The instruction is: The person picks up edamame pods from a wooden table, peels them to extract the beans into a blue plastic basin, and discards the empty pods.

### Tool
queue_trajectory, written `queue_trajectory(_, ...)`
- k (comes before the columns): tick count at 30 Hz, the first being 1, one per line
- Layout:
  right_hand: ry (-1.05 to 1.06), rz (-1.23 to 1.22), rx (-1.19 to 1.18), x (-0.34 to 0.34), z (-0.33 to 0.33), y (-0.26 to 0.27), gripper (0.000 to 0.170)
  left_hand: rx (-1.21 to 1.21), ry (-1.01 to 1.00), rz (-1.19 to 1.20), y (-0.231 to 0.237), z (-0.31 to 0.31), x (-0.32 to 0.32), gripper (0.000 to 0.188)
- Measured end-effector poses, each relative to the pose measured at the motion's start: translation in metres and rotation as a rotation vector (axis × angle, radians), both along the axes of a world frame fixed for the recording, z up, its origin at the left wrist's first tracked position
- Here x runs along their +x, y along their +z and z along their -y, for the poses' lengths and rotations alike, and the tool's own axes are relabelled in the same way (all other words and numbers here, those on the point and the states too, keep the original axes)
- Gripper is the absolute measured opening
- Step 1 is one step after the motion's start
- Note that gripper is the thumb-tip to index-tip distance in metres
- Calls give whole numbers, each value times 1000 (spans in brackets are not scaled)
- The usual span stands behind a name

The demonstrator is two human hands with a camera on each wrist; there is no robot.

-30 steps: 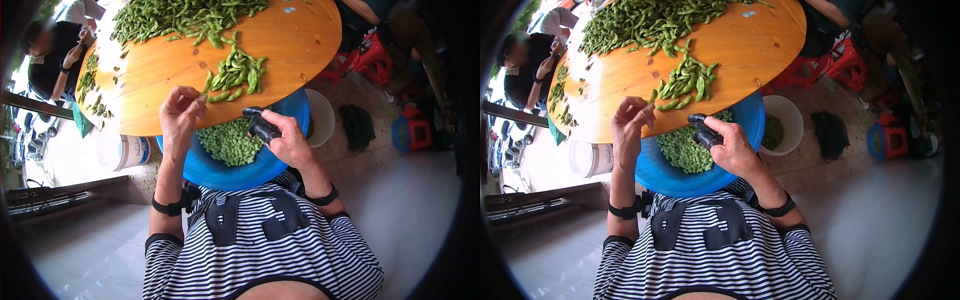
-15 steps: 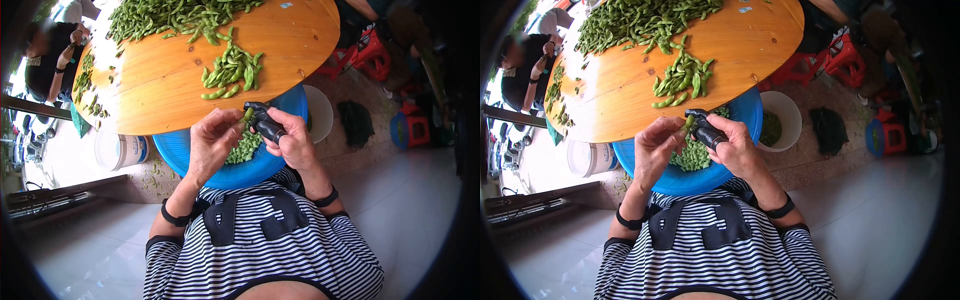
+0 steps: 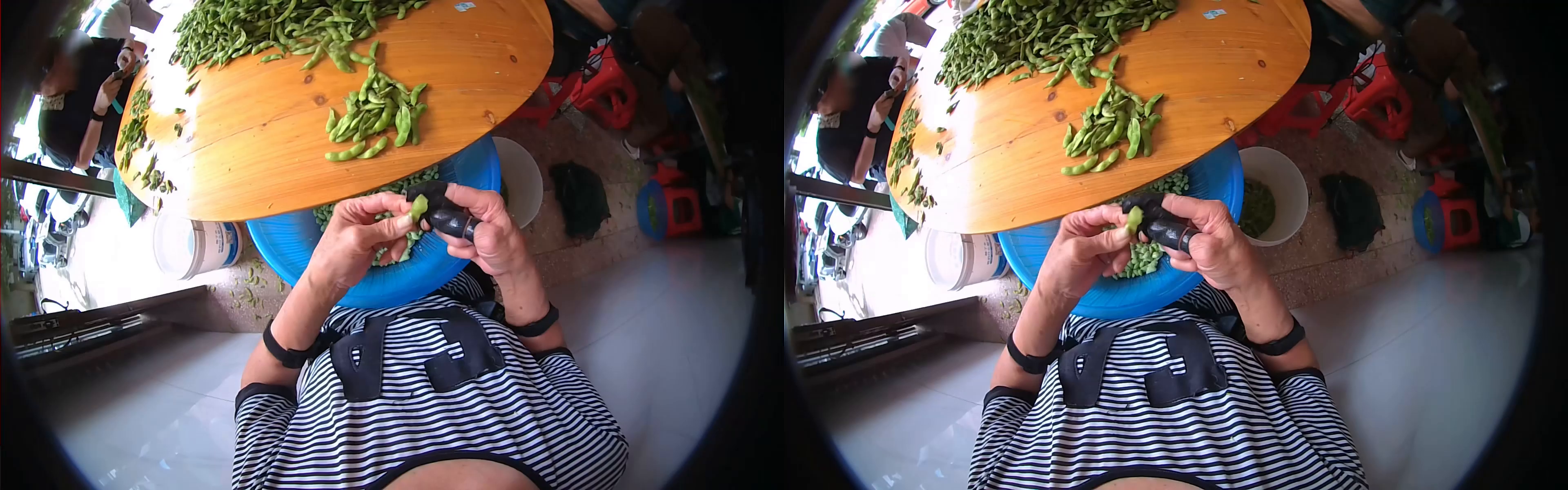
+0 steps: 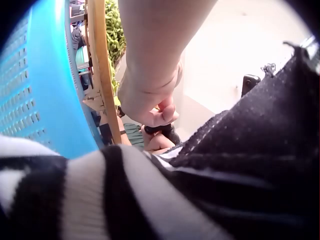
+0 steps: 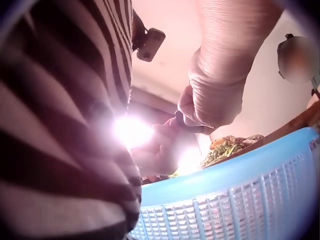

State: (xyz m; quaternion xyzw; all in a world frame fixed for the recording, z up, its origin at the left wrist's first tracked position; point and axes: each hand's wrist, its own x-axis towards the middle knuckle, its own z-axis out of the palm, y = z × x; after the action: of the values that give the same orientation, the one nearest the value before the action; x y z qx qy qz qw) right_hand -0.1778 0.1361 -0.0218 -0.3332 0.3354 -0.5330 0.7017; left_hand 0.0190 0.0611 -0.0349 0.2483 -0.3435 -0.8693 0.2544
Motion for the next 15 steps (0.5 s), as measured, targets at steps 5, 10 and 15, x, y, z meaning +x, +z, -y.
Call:
queue_trajectory(5,-223,-546,-76,20,-1,5,36,-1139,401,545,0,-9,-13,14)
queue_trajectory(10,-351,-769,-243,30,-1,-4,39,-931,202,511,-3,-7,-13,23)
queue_trajectory(15,-327,-835,-359,28,1,-1,38,-813,135,555,4,-6,-13,28)
